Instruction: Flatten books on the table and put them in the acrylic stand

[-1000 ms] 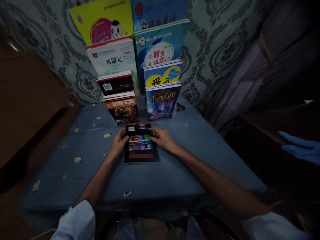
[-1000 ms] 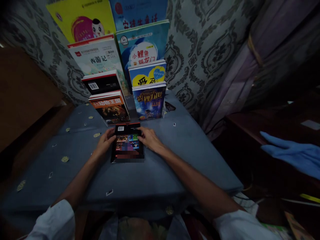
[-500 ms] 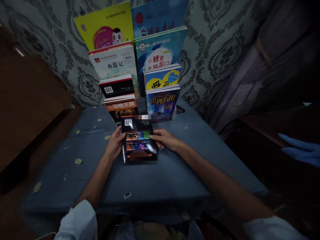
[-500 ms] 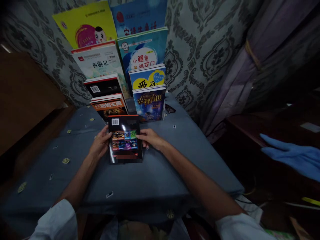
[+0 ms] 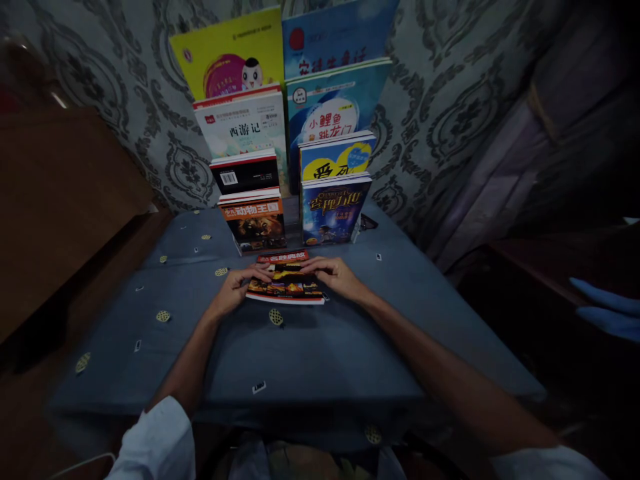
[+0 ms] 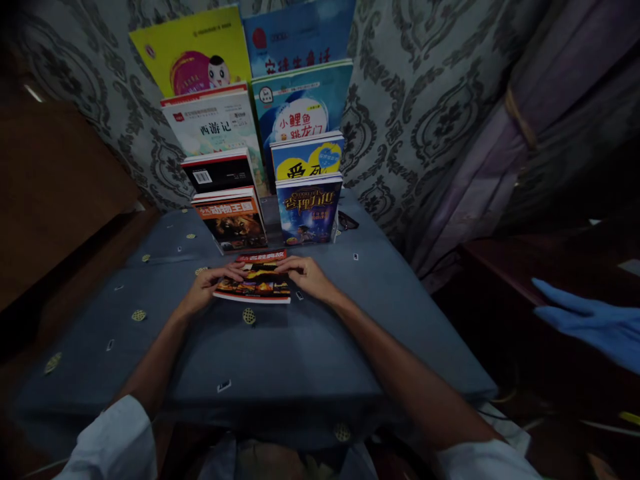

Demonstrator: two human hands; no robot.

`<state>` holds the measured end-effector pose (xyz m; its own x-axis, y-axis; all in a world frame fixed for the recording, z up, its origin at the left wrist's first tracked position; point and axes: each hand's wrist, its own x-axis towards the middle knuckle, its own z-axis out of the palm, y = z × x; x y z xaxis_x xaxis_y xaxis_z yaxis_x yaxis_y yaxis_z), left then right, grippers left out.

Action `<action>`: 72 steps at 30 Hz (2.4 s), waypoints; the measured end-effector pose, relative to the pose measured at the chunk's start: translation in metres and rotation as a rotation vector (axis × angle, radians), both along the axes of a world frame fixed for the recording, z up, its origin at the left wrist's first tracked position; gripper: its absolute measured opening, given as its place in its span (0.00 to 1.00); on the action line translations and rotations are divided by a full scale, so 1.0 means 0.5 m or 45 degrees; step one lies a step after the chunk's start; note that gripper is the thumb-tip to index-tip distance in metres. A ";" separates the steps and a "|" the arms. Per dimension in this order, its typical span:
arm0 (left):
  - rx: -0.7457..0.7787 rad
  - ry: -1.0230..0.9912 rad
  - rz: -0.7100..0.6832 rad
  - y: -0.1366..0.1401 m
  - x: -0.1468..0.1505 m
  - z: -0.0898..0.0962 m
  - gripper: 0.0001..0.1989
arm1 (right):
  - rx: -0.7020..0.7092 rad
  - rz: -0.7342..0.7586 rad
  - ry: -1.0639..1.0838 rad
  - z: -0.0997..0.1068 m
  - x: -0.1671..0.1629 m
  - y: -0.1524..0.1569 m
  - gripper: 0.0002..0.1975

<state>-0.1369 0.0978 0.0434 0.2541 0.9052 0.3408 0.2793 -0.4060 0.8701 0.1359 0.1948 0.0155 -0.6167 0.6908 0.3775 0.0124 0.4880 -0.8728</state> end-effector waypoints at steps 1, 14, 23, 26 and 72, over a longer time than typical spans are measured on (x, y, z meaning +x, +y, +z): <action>0.001 0.085 -0.026 -0.001 -0.004 -0.006 0.15 | 0.022 -0.004 -0.047 -0.004 -0.001 0.001 0.15; 0.017 0.862 0.081 -0.010 -0.020 -0.058 0.22 | 0.368 -0.258 -0.453 -0.009 -0.002 -0.010 0.18; 0.059 0.989 0.327 0.024 0.000 -0.079 0.25 | 0.467 -0.429 -0.627 -0.035 -0.008 -0.001 0.15; 0.051 1.020 0.385 0.040 -0.001 -0.087 0.24 | 0.472 -0.358 -0.529 -0.050 -0.010 0.004 0.16; 0.360 1.173 0.060 0.174 0.163 -0.069 0.21 | 0.235 -0.258 -0.167 -0.086 0.003 0.027 0.37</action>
